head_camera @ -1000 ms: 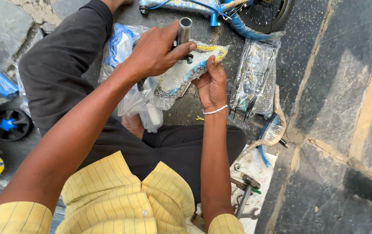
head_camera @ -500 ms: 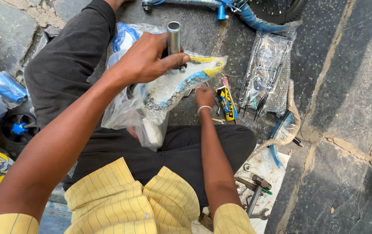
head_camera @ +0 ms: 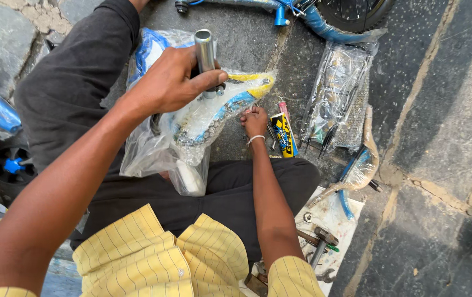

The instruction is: The person sits on the ground and assembles bicycle parts, using a wrench to tighten a bolt on a metal tube. They handle a plastic-wrapped seat and a set of black cables, organizing them while working.

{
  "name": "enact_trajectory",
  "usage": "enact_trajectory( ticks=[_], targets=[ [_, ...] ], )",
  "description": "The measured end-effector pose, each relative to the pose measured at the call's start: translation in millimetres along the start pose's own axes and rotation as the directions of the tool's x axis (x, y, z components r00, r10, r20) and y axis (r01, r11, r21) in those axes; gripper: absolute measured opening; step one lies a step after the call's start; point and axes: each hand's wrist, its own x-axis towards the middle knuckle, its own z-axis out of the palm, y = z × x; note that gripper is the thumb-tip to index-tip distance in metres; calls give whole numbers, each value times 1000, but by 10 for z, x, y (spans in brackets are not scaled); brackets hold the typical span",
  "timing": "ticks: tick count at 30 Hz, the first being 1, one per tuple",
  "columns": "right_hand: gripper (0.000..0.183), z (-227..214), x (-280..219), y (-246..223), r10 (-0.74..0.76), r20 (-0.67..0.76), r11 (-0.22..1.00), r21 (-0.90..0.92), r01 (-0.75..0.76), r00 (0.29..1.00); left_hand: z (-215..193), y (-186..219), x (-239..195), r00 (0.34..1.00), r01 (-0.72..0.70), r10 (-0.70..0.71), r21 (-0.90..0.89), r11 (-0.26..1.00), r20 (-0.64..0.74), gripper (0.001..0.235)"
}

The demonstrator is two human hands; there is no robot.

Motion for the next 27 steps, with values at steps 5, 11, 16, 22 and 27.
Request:
enact_trajectory(
  ticks=[5, 11, 16, 22, 27],
  targets=[
    [25, -320, -194, 17, -596, 15, 582, -680, 445, 803, 90, 136, 37, 998, -50, 48, 44, 998, 48, 46],
    [35, -448, -323, 98, -505, 77, 137, -976, 168, 859, 172, 150, 83, 992, -121, 124, 177, 977, -5, 52],
    [31, -407, -427, -778, -241, -175, 959, -194, 207, 955, 140, 150, 124, 986, -138, 154, 205, 969, -68, 50],
    [31, -1280, -1585, -2867, -646, 292, 737, 0, 676, 705, 254, 142, 250, 998, -54, 58, 157, 986, -18, 48],
    [18, -1063, -2402, -4012, -570, 796, -416, -492, 765, 202, 427, 207, 355, 986, -158, 164, 166, 973, -21, 45]
  ],
)
